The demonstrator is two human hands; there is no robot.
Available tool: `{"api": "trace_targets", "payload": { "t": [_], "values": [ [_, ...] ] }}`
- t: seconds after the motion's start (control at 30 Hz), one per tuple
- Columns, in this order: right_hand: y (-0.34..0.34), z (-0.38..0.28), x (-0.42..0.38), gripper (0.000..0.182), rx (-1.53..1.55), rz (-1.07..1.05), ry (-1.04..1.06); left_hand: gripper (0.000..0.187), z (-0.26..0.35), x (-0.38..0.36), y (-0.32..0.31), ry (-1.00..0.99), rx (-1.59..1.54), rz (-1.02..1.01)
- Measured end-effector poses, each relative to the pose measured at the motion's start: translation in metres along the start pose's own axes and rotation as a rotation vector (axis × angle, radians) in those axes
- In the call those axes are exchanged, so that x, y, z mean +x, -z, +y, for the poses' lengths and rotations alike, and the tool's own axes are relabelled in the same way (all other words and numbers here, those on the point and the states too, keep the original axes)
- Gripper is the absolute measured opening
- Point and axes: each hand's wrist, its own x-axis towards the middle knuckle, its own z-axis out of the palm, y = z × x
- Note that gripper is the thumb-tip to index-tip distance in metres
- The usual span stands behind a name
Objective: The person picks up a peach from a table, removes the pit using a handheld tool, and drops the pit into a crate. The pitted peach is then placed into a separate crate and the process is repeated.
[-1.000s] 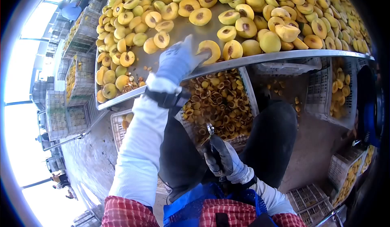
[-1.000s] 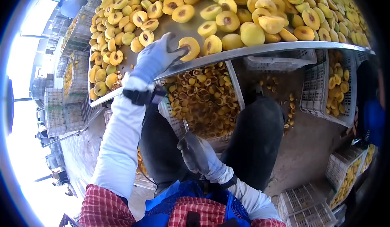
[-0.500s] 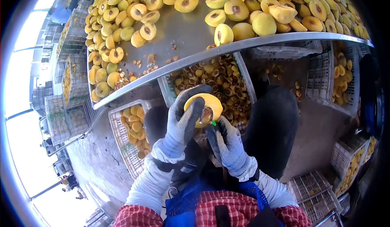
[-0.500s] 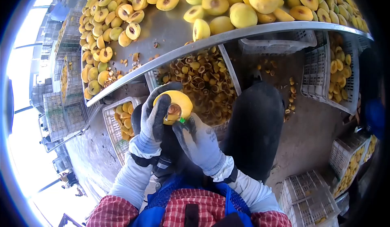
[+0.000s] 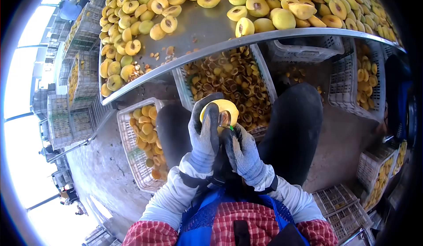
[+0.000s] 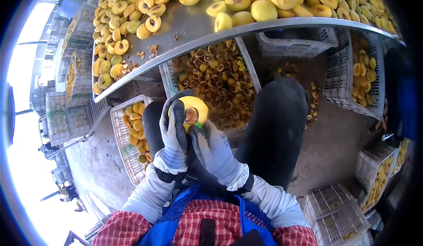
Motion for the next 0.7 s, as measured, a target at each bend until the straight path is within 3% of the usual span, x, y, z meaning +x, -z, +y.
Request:
{"api": "trace_targets", "payload": {
  "t": [0.07,0.17,0.27,0.37,0.4,0.5,0.6,0.67,0.7],
  "values": [
    [0.0,-0.006,-0.002,0.025,-0.09,0.011,0.097,0.033,0.001,-0.005,-0.001,0.033,-0.053,0.023],
    [-0.004,-0.01,-0.004,0.026,0.096,0.025,0.003,0.033,0.008,-0.011,-0.006,0.006,-0.038,0.063],
    [-0.005,0.007,-0.01,0.025,-0.262,0.129,0.336,0.034,0.006,-0.012,-0.005,-0.018,-0.069,0.049],
    [-0.015,0.018,-0.012,0.024,-0.295,0.28,0.407,0.035,0.002,-0.017,-0.008,-0.097,-0.163,0.09],
    [-0.008,0.012,-0.014,0.024,-0.034,0.101,0.085,0.034,-0.002,-0.017,-0.007,-0.132,-0.162,0.093],
    [-0.002,0.002,-0.012,0.024,0.125,0.003,-0.048,0.032,-0.001,-0.018,-0.006,-0.102,-0.15,0.048],
    [0.0,0.014,-0.017,0.025,-0.034,-0.051,0.055,0.03,-0.003,-0.017,0.0,-0.127,-0.108,-0.016],
    [0.001,0.02,-0.018,0.027,0.01,-0.146,-0.044,0.03,0.0,-0.016,0.004,-0.099,-0.031,-0.065],
    [0.005,0.016,-0.016,0.032,0.243,-0.27,-0.181,0.029,0.006,-0.016,0.004,-0.054,-0.083,-0.102]
  ]
}}
